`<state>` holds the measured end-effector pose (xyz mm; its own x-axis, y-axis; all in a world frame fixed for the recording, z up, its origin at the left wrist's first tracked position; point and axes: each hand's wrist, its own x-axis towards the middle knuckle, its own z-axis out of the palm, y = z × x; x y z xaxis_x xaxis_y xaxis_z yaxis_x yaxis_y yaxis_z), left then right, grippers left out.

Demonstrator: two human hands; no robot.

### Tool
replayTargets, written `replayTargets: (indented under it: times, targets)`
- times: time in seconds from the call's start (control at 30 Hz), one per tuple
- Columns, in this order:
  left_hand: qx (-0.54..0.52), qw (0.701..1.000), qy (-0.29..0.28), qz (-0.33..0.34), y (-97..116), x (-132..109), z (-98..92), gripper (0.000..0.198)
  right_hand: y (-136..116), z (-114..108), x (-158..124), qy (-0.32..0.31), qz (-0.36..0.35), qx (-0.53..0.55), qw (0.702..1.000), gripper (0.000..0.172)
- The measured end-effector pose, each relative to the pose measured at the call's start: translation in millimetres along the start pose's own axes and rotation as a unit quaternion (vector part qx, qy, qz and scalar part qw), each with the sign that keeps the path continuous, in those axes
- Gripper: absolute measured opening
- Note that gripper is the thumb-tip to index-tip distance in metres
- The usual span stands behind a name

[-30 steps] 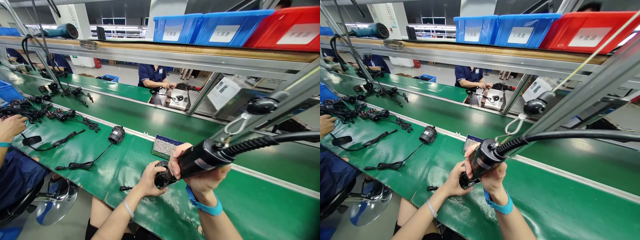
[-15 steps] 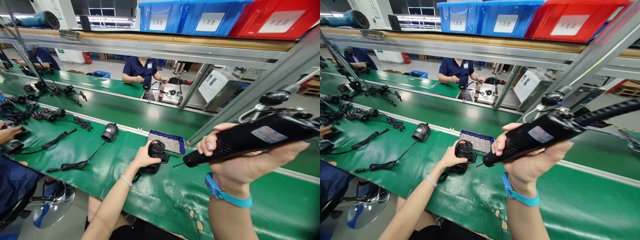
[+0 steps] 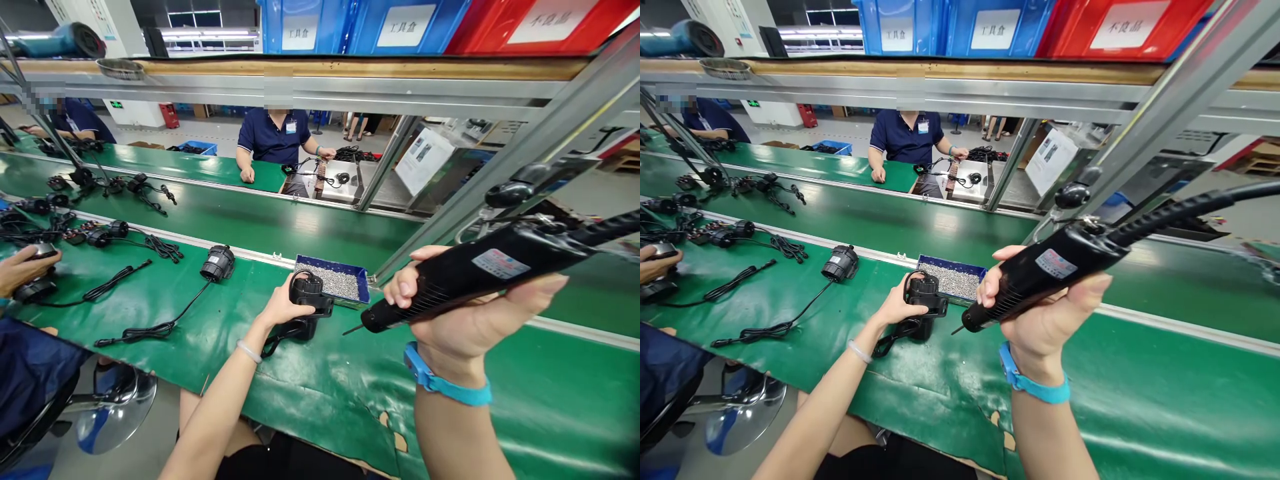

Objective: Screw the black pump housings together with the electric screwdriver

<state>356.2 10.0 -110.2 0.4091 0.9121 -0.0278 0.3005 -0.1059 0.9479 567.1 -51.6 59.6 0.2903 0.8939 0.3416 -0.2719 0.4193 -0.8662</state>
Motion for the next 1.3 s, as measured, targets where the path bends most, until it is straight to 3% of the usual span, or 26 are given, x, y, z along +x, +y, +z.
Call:
replayTargets:
  times: [0.1,0.2,0.3,0.37,0.47,0.53,0.63,0.7,0.83,0.9,0.97,1.17,1.3]
  targets:
    - [-0.017,0.996,-0.072,0.058,0,-11,-9.1,0.08,-2,-1,-2,-0.011,0.0,0.006,1.0,0.077]
    - [0.054,0.978,-0.154,0.134,5,-28,-27.9,0.075,-6,-1,-5,-0.019,0.005,0.012,1.0,0.075]
    - [0.158,0.964,-0.176,0.12,21,-45,-47.0,0.073,-7,1,-7,-0.021,0.003,0.013,1.0,0.075]
    - [0.215,0.96,-0.152,0.101,37,-52,-49.8,0.074,-5,3,-8,-0.024,0.001,0.012,1.0,0.077]
    - [0.306,0.945,-0.053,0.101,67,-53,-30.0,0.081,-1,8,-9,-0.03,0.004,0.016,0.999,0.08]
    - [0.393,0.915,0.001,0.087,84,-49,-7.6,0.09,1,12,-8,-0.037,0.011,0.024,0.999,0.079]
    - [0.509,0.859,-0.014,0.057,96,-41,14.1,0.067,2,16,-7,-0.05,0.02,0.032,0.998,0.077]
    - [0.525,0.844,-0.066,0.085,95,-34,10.4,0.053,4,18,-5,-0.055,0.028,0.039,0.997,0.076]
    - [0.44,0.852,-0.196,0.205,81,-19,-24.1,0.078,8,23,-3,-0.057,0.044,0.057,0.996,0.077]
    - [0.393,0.86,-0.23,0.228,74,-13,-36.8,0.083,12,27,-3,-0.055,0.046,0.068,0.995,0.075]
    - [0.359,0.873,-0.236,0.231,68,-10,-40.3,0.078,17,31,-2,-0.056,0.047,0.083,0.994,0.072]
    - [0.324,0.897,-0.183,0.237,51,-9,-27.4,0.071,38,42,0,-0.08,0.041,0.1,0.991,0.076]
    - [0.285,0.909,-0.168,0.253,38,-7,-23.5,0.066,46,45,-4,-0.126,0.051,0.093,0.986,0.079]
